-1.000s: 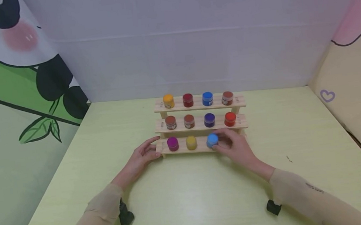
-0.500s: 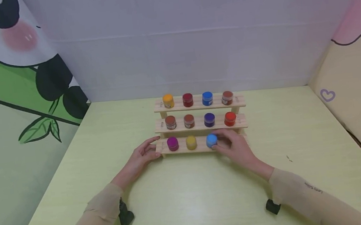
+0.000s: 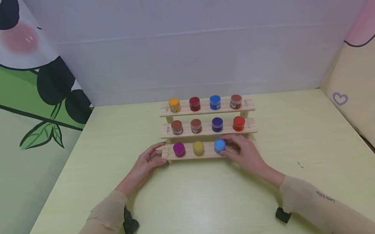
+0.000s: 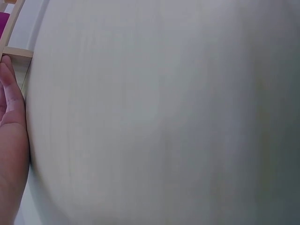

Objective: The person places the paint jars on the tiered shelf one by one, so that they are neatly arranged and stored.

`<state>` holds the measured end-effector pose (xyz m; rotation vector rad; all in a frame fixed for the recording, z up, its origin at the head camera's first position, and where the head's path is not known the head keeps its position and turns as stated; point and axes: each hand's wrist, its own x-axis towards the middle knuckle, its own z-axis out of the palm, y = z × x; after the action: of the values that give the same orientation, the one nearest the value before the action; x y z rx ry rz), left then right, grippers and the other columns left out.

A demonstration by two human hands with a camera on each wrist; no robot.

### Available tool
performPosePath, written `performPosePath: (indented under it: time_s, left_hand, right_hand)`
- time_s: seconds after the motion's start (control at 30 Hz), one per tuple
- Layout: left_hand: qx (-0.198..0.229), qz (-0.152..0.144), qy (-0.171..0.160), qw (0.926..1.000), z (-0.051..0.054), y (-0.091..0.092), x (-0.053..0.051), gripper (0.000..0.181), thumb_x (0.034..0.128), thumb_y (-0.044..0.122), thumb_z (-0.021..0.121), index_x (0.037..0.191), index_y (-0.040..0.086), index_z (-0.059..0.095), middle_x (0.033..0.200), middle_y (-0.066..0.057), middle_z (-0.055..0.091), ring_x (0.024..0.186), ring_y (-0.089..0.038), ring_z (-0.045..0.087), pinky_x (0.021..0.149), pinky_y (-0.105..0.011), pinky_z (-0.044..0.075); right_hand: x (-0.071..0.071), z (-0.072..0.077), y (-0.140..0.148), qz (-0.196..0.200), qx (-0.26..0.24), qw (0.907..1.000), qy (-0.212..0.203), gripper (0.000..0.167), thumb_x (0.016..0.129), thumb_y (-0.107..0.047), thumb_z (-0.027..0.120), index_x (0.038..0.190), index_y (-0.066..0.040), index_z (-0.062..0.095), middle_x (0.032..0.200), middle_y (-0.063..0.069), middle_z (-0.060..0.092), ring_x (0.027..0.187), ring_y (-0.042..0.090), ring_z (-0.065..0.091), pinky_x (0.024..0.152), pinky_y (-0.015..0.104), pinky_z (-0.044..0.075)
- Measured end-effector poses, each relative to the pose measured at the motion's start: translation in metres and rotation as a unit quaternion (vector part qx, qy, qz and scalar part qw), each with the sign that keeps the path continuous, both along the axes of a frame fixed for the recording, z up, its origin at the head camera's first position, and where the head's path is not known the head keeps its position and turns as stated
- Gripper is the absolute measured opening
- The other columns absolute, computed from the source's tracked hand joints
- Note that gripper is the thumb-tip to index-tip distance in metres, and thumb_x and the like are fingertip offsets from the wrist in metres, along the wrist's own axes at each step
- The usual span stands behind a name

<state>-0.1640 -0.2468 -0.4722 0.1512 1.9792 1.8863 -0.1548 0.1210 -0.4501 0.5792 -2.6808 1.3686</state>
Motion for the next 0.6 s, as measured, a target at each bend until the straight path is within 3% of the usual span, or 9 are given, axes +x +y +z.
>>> performPosePath:
  time_s: [0.6]
  left_hand:
    - [-0.008, 0.000, 0.003, 1.0000, 0.0013, -0.0004, 0.0008, 0.063, 0.0972, 0.013, 0.062, 0.153, 0.018, 0.034, 0.118, 0.002, 0.062, 0.108, -0.008, 0.063, 0.095, -0.020, 0.050]
  right_hand:
    - [0.0018, 0.0000, 0.0001, -0.001, 0.001, 1.0000, 0.005, 0.042, 0.088, -0.018, 0.075, 0.128, -0.017, 0.062, 0.126, 0.003, 0.067, 0.118, 0.022, 0.060, 0.101, 0.042, 0.049]
